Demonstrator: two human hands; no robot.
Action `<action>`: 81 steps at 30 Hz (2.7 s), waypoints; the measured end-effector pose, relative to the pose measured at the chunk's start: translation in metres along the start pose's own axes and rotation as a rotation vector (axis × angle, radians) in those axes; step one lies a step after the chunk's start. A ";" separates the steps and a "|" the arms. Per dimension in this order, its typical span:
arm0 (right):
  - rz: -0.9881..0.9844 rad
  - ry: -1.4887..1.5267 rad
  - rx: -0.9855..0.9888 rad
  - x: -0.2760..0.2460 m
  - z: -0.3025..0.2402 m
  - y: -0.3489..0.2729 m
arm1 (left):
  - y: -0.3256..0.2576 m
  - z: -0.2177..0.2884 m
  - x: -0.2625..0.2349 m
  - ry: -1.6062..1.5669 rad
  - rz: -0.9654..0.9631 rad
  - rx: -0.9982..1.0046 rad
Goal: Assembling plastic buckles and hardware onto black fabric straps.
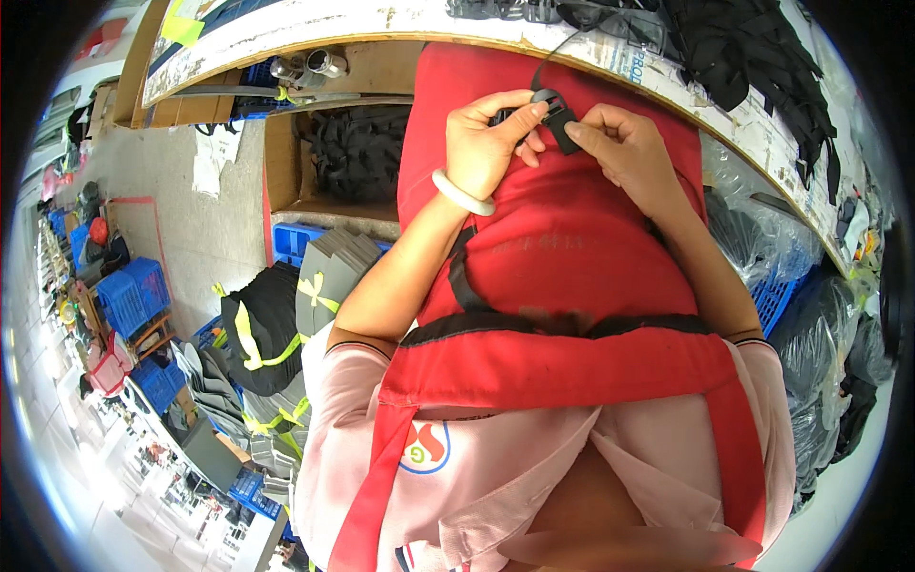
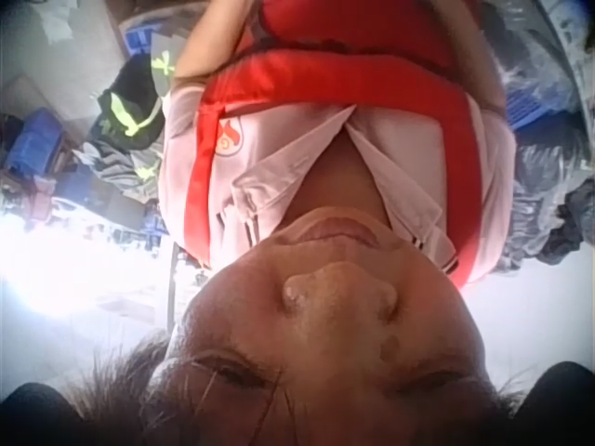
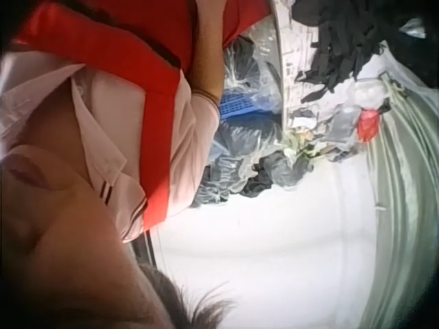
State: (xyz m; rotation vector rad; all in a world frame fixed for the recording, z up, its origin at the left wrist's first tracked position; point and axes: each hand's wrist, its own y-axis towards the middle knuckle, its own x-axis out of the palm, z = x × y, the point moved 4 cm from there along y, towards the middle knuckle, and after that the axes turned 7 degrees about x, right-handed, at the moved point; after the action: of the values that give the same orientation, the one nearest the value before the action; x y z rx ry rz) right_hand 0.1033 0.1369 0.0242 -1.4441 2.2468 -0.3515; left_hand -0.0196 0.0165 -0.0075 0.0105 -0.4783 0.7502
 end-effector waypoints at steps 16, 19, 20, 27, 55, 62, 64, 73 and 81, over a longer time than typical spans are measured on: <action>-0.075 0.347 0.163 0.016 0.013 0.015 | -0.004 -0.007 -0.008 0.001 -0.050 0.096; -0.093 0.329 0.159 0.015 0.013 0.016 | -0.005 -0.010 -0.006 0.023 -0.056 0.097; -0.114 0.323 0.165 0.016 0.014 0.016 | -0.005 -0.012 -0.006 0.022 -0.056 0.096; -0.048 0.381 0.075 0.016 0.021 0.028 | -0.004 -0.013 -0.010 0.049 -0.025 0.112; -0.322 0.060 -0.133 0.046 -0.023 0.033 | -0.034 0.026 -0.031 0.025 -0.058 -0.104; -0.192 0.340 -0.003 0.027 0.005 0.031 | -0.022 -0.003 -0.023 -0.161 -0.043 -0.237; -0.219 0.350 -0.040 0.033 0.001 0.032 | -0.018 -0.012 -0.023 -0.121 0.023 -0.177; 0.661 -0.305 -0.379 -0.094 -0.010 -0.014 | -0.003 -0.023 -0.030 -0.185 -0.011 -0.224; 0.589 0.338 0.011 -0.148 0.046 0.016 | -0.002 -0.028 -0.009 -0.114 -0.033 -0.296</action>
State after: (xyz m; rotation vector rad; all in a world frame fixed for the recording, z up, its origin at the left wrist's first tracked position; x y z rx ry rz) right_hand 0.1659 0.2787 0.0110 -0.6913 2.7968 -0.4311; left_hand -0.0123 0.0142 -0.0356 -0.2157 -0.6925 0.6425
